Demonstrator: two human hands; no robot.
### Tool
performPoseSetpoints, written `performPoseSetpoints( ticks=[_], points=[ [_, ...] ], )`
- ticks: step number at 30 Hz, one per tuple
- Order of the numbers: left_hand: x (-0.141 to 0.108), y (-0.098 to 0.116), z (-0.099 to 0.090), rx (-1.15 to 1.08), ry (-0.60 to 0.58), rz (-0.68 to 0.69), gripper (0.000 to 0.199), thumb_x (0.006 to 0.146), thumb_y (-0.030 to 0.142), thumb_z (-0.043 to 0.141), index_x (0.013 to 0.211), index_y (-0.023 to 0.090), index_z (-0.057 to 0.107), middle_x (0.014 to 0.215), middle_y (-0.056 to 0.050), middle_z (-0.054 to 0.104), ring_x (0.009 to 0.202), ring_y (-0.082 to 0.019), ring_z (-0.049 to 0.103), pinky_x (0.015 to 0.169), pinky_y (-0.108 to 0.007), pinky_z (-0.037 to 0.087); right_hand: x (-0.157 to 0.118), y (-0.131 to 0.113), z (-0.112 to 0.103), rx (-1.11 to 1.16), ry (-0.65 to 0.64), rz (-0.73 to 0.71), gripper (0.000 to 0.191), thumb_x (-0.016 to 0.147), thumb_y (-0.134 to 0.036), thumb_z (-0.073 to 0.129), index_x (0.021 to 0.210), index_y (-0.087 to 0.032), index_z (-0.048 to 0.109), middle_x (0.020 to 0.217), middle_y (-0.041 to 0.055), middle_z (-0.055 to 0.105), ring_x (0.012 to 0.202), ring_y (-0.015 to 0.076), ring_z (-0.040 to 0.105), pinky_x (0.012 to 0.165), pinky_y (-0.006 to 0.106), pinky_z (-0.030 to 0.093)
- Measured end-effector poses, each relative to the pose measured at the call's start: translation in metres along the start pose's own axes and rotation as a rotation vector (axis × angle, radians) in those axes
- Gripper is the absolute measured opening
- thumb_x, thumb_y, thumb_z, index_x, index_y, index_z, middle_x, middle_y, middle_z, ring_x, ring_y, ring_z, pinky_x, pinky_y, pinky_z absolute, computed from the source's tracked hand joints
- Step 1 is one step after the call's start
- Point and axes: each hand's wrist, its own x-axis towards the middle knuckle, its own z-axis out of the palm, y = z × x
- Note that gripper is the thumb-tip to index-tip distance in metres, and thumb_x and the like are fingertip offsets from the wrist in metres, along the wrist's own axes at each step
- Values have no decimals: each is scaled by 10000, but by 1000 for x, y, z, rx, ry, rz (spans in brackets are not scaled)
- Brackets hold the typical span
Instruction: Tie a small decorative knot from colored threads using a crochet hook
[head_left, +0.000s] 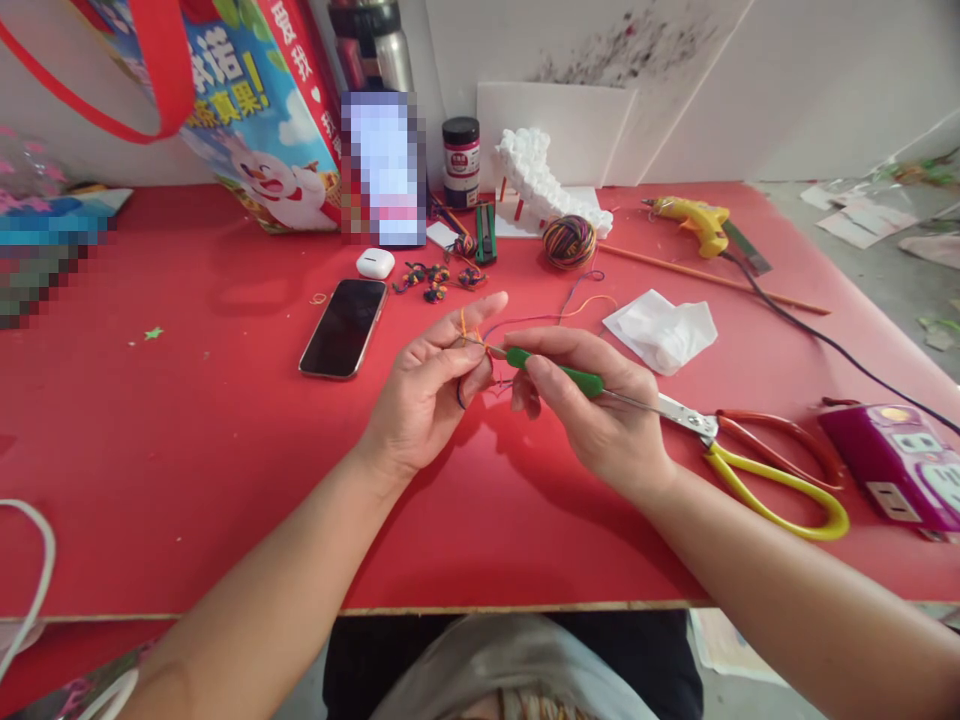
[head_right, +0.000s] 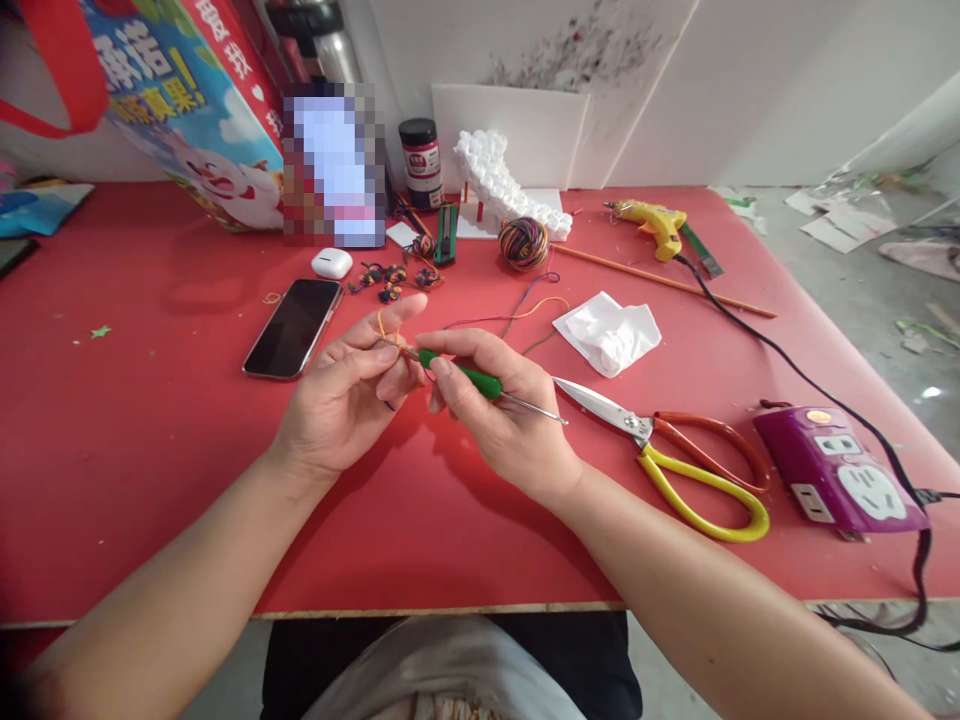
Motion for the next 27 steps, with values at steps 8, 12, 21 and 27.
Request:
performPoseSetpoints(
  ticks=[8, 12, 21, 27],
  points=[
    [2, 4, -4, -94, 41, -112, 400, 812, 88, 632, 1170, 120, 809, 511, 48, 480, 501, -92, 405, 592, -195, 463, -5, 5, 0, -52, -48, -52, 177, 1074, -305, 635, 1175, -208, 744, 886, 45, 781, 670, 144, 695, 624, 320, 603],
    [1, 4, -5, -82, 15, -138, 384, 791, 92, 631, 1126, 114, 818, 494, 42, 478, 480, -94, 342, 585, -217, 458, -2, 3, -2, -17, -48, -22, 149, 1047, -294, 684, 1143, -204, 754, 814, 20, 760, 629, 131, 686, 593, 293, 600],
    [1, 7, -5, -64, -20, -141, 451, 765, 63, 625, 1169, 122, 817, 528, 34, 537, 472, -81, 368, 562, -201, 431, -1, -4, -4, 76, -113, 6, 154, 1051, -288, 678, 1106, -197, 788, 832, 35, 778, 640, 143, 709, 632, 319, 625],
    [3, 4, -3, -54, -52, -93, 582, 760, 41, 686, 1320, 165, 785, 582, 5, 616, 497, -74, 437, 482, -178, 320, -1, -4, 0, 188, -53, 13, 127, 1040, -296, 698, 1083, -202, 772, 862, 42, 788, 633, 142, 702, 621, 323, 623]
  ],
)
